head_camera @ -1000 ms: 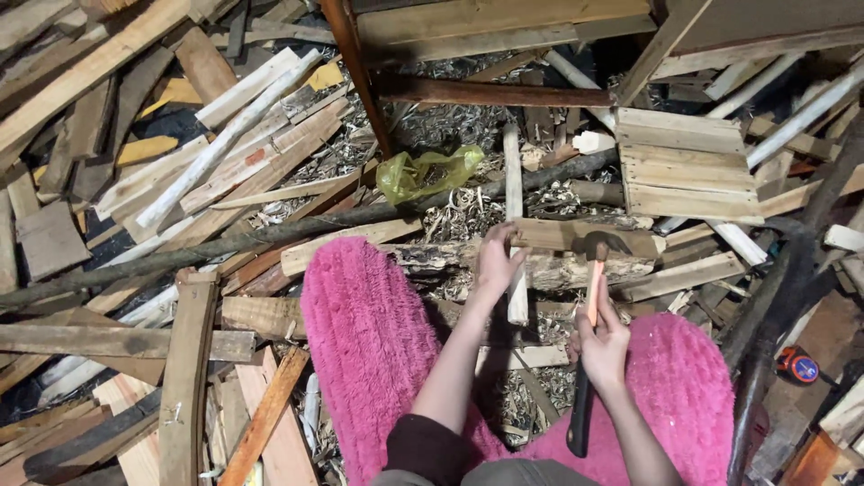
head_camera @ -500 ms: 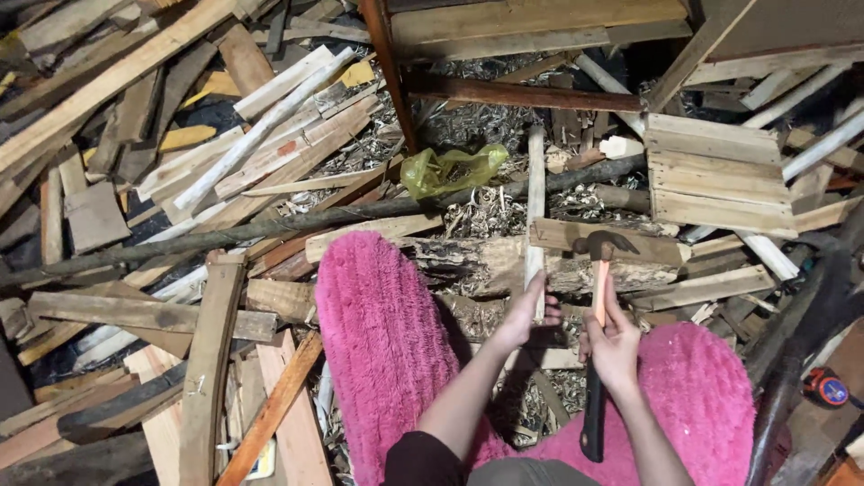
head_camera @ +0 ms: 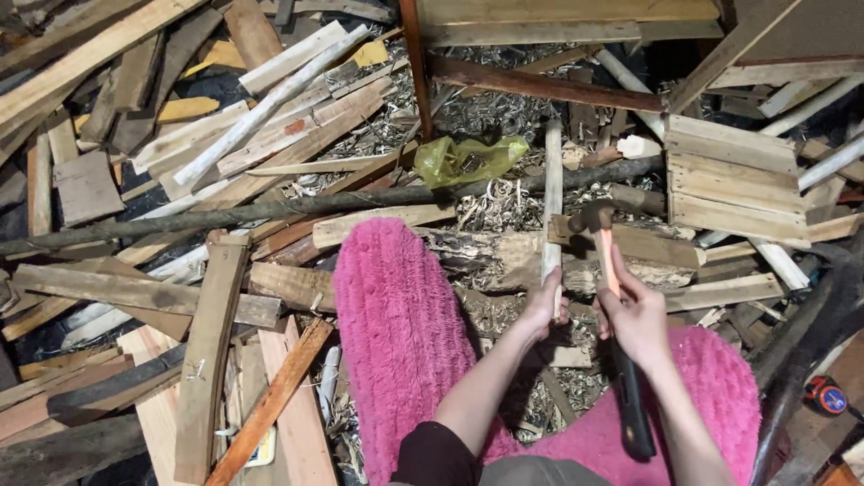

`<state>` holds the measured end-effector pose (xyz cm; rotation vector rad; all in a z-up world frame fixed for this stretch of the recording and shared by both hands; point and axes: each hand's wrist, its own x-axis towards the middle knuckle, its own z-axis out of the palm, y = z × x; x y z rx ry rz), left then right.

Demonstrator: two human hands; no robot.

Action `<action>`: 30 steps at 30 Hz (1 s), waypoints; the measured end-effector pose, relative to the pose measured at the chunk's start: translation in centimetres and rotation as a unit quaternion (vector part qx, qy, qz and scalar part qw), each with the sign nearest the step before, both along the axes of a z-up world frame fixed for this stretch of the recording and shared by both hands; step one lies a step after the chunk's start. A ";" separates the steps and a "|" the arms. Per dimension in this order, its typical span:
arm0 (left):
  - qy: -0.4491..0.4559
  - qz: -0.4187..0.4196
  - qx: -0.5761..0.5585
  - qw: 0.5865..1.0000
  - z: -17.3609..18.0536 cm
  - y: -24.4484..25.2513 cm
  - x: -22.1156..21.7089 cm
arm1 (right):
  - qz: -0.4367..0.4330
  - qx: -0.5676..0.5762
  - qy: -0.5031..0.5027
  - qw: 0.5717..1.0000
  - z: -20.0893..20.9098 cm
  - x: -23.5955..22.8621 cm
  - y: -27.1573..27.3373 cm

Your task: Driving a wooden dowel into a wood block using a hammer

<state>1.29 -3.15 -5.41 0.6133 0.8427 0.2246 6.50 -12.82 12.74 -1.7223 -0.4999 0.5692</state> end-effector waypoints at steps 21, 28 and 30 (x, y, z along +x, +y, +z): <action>0.049 0.025 0.013 0.998 1.8 0.2 -0.1 | 0.005 -0.170 -0.119 0.978 -0.2 0.4 1.3; 0.074 0.034 0.024 0.996 -1.6 -0.2 1.4 | 0.014 -0.140 -0.145 0.979 -0.4 -0.8 0.6; 0.079 0.034 0.028 0.996 -2.3 -0.3 1.6 | 0.019 -0.134 -0.164 0.977 -1.1 -0.3 0.4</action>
